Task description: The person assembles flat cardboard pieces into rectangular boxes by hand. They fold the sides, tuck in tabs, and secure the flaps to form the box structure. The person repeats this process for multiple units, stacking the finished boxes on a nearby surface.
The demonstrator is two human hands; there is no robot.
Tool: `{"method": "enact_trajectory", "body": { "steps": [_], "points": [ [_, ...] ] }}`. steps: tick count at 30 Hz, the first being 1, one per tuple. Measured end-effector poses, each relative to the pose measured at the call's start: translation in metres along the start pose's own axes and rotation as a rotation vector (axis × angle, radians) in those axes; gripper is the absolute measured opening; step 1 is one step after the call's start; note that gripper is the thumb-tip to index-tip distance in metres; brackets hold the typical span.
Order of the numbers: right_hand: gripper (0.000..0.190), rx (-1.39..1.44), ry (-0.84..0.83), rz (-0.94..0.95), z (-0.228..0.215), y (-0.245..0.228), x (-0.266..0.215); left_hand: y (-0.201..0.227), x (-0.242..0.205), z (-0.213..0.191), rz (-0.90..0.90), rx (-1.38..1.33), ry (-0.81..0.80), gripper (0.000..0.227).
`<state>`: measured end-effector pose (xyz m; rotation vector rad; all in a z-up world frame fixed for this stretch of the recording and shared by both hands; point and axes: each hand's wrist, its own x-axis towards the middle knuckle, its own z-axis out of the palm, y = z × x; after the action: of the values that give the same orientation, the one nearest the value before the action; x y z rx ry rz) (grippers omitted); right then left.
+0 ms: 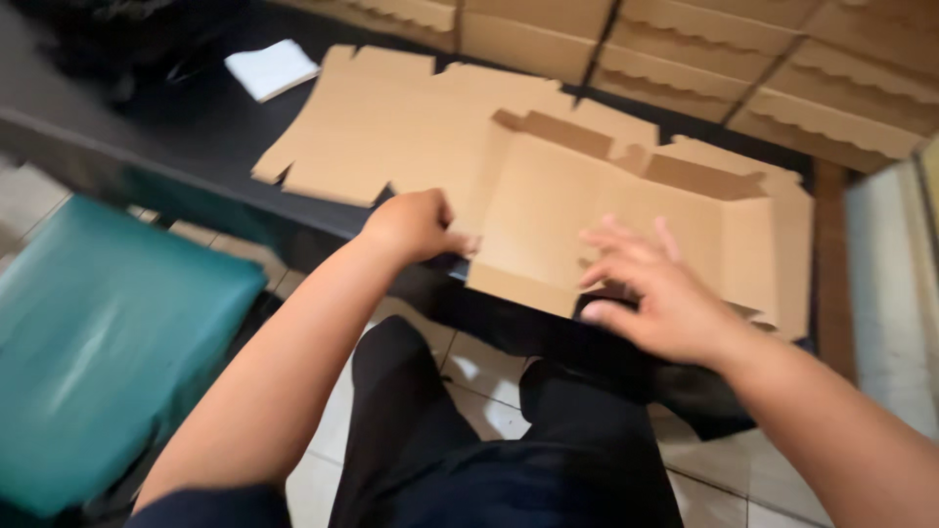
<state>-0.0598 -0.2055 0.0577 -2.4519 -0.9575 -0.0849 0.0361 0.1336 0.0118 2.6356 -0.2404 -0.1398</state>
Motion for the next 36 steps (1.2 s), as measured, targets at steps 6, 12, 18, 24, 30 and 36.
{"method": "enact_trajectory", "body": {
  "steps": [6, 12, 18, 24, 30, 36],
  "points": [
    [0.032, 0.205, 0.385, 0.39, -0.046, 0.122, -0.051, 0.002, -0.01, 0.005, -0.082, -0.048, 0.035, 0.056],
    [0.065, 0.374, 0.498, 0.864, -0.037, 0.188, -0.072, -0.001, -0.004, 0.007, -0.029, -0.353, 0.044, 0.039],
    [0.064, 0.87, 0.614, 0.926, -0.04, 0.173, -0.055, 0.021, -0.003, 0.016, -0.14, -0.749, 0.1, 0.035],
    [0.068, 1.002, 0.702, 0.551, -0.047, 0.143, -0.036, 0.036, 0.016, 0.009, 0.087, -1.076, 0.124, 0.046],
    [0.085, 1.025, 0.889, 0.209, -0.079, 0.112, 0.0, 0.069, 0.052, -0.026, 0.423, -0.602, 0.628, 0.032],
    [0.062, 0.771, 1.078, 0.06, -0.081, 0.085, 0.045, 0.144, 0.073, -0.03, 0.674, -0.205, 1.293, 0.029]
  ]
}}
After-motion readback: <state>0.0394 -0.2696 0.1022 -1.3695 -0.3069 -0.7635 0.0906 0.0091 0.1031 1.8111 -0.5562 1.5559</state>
